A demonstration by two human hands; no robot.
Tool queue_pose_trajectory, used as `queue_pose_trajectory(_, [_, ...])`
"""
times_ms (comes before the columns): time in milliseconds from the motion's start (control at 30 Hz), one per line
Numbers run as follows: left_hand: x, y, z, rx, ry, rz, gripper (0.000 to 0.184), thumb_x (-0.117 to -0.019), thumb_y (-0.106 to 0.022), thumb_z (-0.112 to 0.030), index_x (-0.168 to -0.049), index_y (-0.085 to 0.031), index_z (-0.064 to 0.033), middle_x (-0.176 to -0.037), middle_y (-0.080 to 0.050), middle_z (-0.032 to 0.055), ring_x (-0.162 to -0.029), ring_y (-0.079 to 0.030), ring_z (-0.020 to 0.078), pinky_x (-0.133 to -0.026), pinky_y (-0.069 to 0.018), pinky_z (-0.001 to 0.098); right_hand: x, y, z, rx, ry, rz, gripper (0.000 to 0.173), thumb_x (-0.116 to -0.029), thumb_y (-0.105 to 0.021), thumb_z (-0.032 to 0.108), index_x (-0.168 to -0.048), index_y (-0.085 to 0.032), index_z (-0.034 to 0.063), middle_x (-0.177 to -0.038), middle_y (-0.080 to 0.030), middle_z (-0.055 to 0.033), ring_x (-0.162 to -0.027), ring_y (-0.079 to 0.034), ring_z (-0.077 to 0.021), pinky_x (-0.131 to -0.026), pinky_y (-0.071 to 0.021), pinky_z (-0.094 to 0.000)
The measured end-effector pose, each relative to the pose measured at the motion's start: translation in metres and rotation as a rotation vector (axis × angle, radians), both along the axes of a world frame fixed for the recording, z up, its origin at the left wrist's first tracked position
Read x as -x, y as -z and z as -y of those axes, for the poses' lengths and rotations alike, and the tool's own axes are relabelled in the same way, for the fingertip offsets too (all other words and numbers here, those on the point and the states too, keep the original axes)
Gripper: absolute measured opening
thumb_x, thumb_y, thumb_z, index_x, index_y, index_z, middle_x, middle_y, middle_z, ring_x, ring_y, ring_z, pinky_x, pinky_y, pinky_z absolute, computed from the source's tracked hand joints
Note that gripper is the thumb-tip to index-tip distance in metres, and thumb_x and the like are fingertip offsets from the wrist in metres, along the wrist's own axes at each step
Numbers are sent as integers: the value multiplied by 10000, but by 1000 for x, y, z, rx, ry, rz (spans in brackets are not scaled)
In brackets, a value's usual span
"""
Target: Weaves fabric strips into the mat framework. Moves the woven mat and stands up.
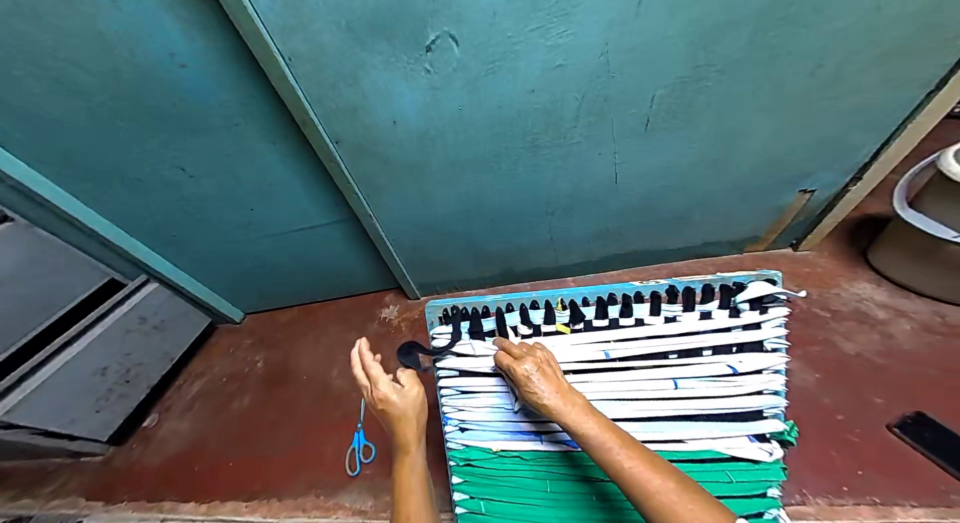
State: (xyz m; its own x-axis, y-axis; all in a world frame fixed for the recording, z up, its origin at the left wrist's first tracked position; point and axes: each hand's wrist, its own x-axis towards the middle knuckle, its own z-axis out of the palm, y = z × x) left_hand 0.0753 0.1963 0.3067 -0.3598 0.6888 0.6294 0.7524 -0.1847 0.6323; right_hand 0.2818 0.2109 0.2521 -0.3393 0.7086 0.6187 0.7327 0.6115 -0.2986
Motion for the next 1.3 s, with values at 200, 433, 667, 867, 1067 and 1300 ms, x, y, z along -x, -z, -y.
queue_pose_trajectory(200, [-59, 1, 5, 113, 385, -325, 369, -927, -478, 17, -1214, -708, 43, -935, -738, 191, -835, -730, 328, -766, -589, 480, -1, 5, -1, -54, -27, -56, 106, -897, -640, 40, -834, -723, 22, -1153, -753, -156, -746, -739, -322, -604, -568, -460])
queue_pose_trajectory(433, [-93, -32, -11, 1034, 227, -630, 497, -1091, -376, -195, -1583, -383, -121, -1140, -715, 224, -1118, -671, 412, -950, -504, 544, -8, 4, 1, 31, -86, -59, 131, -936, -620, 49, -872, -724, 1, -1198, -737, -172, -803, -751, -346, -640, -580, -485])
queue_pose_trajectory(667, [-66, -10, -40, 948, 592, -33, 372, -1076, -395, -81, -1401, -498, 68, -930, -631, 151, -743, -619, 198, -721, -535, 340, -14, -6, 1, 166, -163, -156, 182, -980, -580, 71, -990, -732, -28, -1206, -724, -201, -879, -750, -373, -703, -586, -527])
queue_pose_trajectory(867, [-60, 10, -36, 847, 853, 860, 200, -1052, -307, -7, -1182, -458, -29, -586, -518, -26, -422, -396, -6, -402, -308, 137, -10, 1, -8, 200, -105, -442, 257, -1019, -531, 131, -1077, -736, -11, -1041, -760, -152, -901, -753, -288, -762, -592, -488])
queue_pose_trajectory(1067, [-72, 23, -25, 604, 793, 963, 173, -1026, -336, 37, -1076, -497, -4, -579, -548, -21, -427, -456, -2, -416, -368, 130, -1, -5, -12, 173, 68, -463, 238, -1008, -559, 156, -990, -736, -2, -847, -736, -147, -752, -728, -302, -650, -562, -496])
queue_pose_trajectory(1300, [-66, 34, -25, 519, 910, 1063, 241, -980, -349, 9, -1117, -545, -19, -578, -548, -48, -426, -451, -15, -418, -374, 127, 5, -16, -21, 164, 142, -336, 208, -972, -603, 106, -1025, -788, 27, -945, -770, -151, -836, -754, -339, -690, -575, -548])
